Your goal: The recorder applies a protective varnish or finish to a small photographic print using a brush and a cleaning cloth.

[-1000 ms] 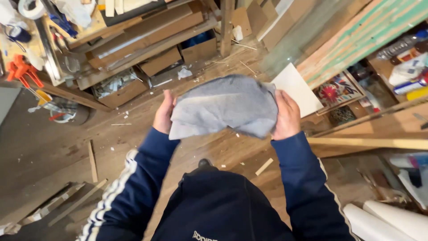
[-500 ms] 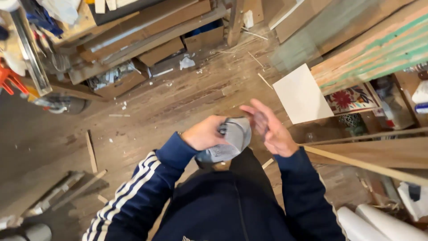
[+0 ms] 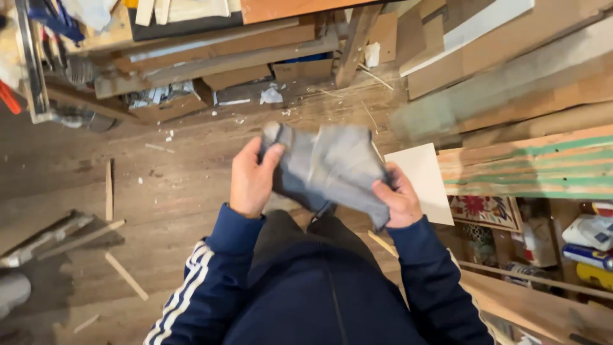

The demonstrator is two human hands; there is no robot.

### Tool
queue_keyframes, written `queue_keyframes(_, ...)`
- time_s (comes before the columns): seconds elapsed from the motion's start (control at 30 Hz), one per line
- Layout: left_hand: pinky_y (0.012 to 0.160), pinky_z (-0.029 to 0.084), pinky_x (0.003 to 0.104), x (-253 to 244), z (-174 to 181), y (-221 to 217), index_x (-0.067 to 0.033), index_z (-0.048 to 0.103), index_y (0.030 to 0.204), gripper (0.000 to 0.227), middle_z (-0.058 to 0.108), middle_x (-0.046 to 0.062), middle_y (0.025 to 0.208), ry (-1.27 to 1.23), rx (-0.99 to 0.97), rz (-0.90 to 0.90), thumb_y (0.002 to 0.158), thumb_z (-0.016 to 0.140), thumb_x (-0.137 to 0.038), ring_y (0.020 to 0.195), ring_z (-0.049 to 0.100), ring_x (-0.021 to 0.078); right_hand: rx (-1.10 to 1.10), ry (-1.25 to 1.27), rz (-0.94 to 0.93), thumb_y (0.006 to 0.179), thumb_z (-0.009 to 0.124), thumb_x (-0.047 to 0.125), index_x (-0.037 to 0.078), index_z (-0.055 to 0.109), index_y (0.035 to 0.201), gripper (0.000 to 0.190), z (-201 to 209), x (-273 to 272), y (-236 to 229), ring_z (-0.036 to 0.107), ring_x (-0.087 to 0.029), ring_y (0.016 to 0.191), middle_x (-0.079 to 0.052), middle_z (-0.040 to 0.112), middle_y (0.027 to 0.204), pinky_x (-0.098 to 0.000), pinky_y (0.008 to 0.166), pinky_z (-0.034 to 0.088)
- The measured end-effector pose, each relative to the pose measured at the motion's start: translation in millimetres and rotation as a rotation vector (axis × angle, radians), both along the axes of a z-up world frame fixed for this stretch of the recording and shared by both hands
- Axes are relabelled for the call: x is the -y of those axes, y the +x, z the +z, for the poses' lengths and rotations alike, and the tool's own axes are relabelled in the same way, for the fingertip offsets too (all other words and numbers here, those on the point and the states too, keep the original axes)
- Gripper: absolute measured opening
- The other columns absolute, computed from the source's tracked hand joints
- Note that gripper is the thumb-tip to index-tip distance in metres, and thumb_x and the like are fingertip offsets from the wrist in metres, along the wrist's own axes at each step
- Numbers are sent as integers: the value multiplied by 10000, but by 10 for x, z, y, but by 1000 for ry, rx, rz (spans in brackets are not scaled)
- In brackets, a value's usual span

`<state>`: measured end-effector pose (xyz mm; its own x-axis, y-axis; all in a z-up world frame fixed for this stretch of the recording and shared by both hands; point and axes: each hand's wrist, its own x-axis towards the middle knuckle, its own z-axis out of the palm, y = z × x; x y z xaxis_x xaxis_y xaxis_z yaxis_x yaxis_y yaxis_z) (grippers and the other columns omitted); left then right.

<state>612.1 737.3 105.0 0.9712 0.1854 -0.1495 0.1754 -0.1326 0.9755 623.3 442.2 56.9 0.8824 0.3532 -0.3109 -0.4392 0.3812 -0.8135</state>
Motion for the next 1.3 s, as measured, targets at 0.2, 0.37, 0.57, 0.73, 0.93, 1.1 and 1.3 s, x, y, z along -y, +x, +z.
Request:
queue_keyframes(0.2, 757, 458, 222, 2, -17, 181, 3, 632, 1093, 115, 637, -47, 972, -273, 235, 252, 1088, 597, -107, 866, 514, 37, 64, -189, -234, 1052, 642, 180, 42, 628, 1223, 219, -52, 107, 230, 593, -94, 965, -6, 627, 1056, -260, 878, 489)
queue_keyframes(0.37, 795, 496, 254, -22, -501, 251, 8, 642, 1133, 242, 676, -17, 1000, -487, 62, 286, 1079, 557, -212, 876, 571, 65, -123, -113, -289, 1032, 609, 231, 58, 632, 1176, 227, 317, -93, 280, 647, -123, 906, -18, 671, 1019, -291, 789, 518)
queue_keyframes(0.57, 963, 556, 367, 152, -619, 48, 4, 574, 1307, 475, 686, 108, 1235, -1211, -318, -141, 905, 698, -217, 1115, 686, 201, -312, -26, -236, 1018, 604, 208, 55, 648, 1149, 206, 28, -129, 290, 681, -138, 896, -32, 696, 1005, -296, 803, 543)
queue_keyframes(0.73, 888, 573, 390, -73, -1247, 40, 151, 546, 1328, 461, 681, 188, 1156, -699, -302, 26, 950, 730, -38, 1007, 666, 227, -171, -175, -306, 1052, 649, 137, 64, 636, 1192, 158, -351, -69, 356, 582, -120, 865, -28, 618, 992, -296, 701, 437)
queue_keyframes(0.93, 874, 529, 254, -519, -604, 260, -21, 610, 1388, 474, 652, -46, 1315, -383, -59, -139, 918, 666, 9, 1061, 618, 91, -6, -180, -271, 970, 654, 84, 114, 624, 1329, 362, -75, -264, 413, 585, -106, 919, -25, 633, 1043, -262, 775, 503)
queue_keyframes(1.1, 782, 520, 314, -660, 76, 317, -63, 683, 1284, 468, 560, 72, 980, 84, 53, -231, 825, 737, 8, 882, 607, 201, 473, -711, -8, 822, 808, 82, 66, 637, 1338, 543, 386, -662, 484, 579, -157, 973, -83, 606, 1105, -270, 834, 478)
queue_keyframes(1.3, 803, 517, 369, -946, 235, 343, -65, 684, 927, 201, 591, 142, 1026, 539, 314, -164, 753, 786, -50, 937, 620, 324, 550, -1119, 8, 804, 832, 59, 112, 740, 1131, 343, 438, -868, 536, 620, -204, 846, -112, 627, 1069, -273, 785, 509)
